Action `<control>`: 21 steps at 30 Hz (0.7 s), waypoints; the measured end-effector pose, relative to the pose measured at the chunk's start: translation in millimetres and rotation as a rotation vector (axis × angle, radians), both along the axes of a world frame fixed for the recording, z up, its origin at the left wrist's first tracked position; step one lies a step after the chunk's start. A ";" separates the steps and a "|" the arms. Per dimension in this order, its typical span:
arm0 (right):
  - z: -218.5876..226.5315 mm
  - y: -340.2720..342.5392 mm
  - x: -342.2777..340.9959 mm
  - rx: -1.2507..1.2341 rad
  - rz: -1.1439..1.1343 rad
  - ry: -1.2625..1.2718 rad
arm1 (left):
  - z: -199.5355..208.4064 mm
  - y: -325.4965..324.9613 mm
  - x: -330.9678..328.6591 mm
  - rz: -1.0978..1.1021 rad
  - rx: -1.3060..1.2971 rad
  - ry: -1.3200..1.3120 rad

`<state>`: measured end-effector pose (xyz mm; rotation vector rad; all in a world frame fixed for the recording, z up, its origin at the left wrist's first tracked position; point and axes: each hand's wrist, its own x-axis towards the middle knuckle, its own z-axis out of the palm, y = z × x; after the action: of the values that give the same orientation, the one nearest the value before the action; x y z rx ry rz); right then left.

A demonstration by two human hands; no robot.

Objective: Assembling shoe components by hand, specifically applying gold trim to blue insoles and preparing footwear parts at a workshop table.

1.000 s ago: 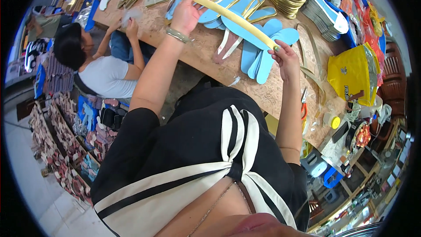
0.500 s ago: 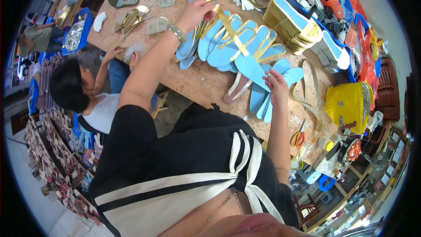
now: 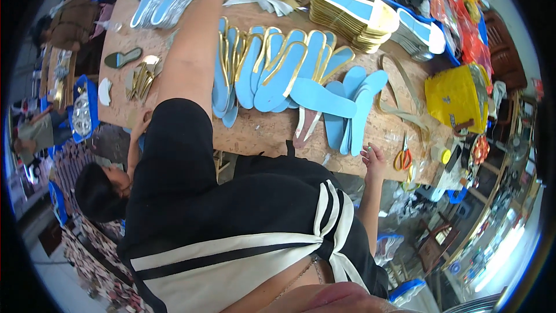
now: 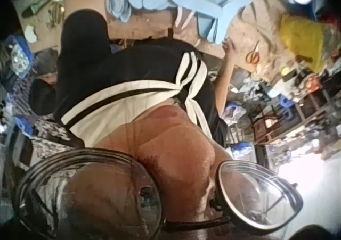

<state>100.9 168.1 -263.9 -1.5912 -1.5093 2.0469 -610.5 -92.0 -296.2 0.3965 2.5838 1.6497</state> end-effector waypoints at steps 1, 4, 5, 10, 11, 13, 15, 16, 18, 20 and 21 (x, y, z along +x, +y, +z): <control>-4.9 5.2 -1.6 -0.015 0.032 0.009 | -13.0 -43.0 -21.7 0.002 -0.255 0.365; -2.0 -12.5 41.2 0.117 -0.058 -0.126 | -15.7 48.2 18.7 -0.210 -0.981 0.472; -6.1 -7.9 35.4 0.114 0.005 -0.122 | -24.3 12.2 3.0 -0.136 -0.918 0.394; -38.1 -4.4 46.2 0.100 0.025 -0.249 | 25.3 93.0 177.6 -0.115 -0.100 0.057; -46.6 -4.2 49.3 0.113 0.074 -0.264 | 43.5 100.0 228.4 -0.245 -0.088 0.055; -49.1 -1.2 18.1 0.290 0.241 -0.293 | 23.3 81.0 285.0 -0.356 0.010 0.163; -55.1 -0.5 -9.8 0.654 0.453 -0.296 | 22.0 71.3 364.6 -0.565 0.157 -0.340; -59.6 -1.5 -23.1 0.831 0.536 -0.259 | 21.8 63.5 401.3 -0.585 0.066 -0.354; -34.4 -13.8 -74.8 1.024 0.691 -0.162 | 14.2 42.0 460.2 -0.583 -0.045 -0.608; -36.3 -15.4 -108.1 1.132 0.823 -0.128 | -10.6 17.1 504.8 -0.642 -0.060 -0.842; -39.7 -16.7 -119.3 1.248 0.897 -0.173 | -27.4 6.9 522.6 -0.692 -0.042 -0.951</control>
<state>-18.4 151.3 -303.6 -0.5807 -2.9605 0.5894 -87.9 -85.0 -323.7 0.3273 1.5298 1.1173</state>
